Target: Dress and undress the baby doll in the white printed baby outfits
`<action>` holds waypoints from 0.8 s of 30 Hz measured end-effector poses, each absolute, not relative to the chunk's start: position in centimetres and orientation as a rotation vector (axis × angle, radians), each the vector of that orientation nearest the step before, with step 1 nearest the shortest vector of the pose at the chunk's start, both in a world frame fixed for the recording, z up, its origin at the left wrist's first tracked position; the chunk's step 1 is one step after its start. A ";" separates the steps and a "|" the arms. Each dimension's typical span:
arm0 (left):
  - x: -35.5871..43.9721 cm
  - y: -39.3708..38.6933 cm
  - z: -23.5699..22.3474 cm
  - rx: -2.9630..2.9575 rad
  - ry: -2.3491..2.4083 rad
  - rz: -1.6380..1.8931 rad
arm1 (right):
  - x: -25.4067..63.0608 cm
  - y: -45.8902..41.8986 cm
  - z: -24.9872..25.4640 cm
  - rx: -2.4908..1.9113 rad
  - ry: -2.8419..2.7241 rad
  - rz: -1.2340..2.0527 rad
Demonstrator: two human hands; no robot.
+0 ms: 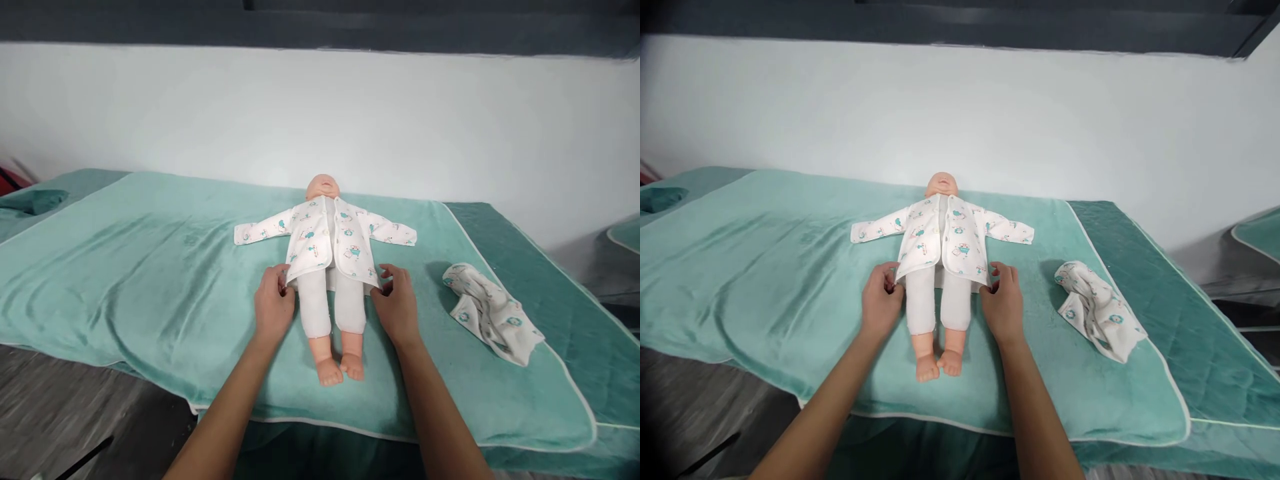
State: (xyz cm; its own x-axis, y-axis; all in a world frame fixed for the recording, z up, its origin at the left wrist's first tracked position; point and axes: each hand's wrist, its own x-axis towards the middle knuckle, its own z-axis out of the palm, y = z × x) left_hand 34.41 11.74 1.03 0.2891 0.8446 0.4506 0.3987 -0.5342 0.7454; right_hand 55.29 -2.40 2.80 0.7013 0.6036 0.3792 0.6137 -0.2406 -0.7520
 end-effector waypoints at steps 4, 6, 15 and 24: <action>34.2 11.5 1.3 2.012 1.078 1.224 | 55.5 -2.7 2.7 -1.809 -0.783 -0.083; 34.3 11.5 1.3 2.018 1.074 1.204 | 55.5 -2.8 2.7 -1.794 -0.734 -0.110; 34.1 11.5 1.4 2.012 1.122 1.087 | 55.2 -2.7 2.8 -1.760 -0.697 0.005; 33.6 11.5 1.4 1.830 1.079 1.100 | 57.9 -11.7 2.5 -1.998 -0.921 -0.557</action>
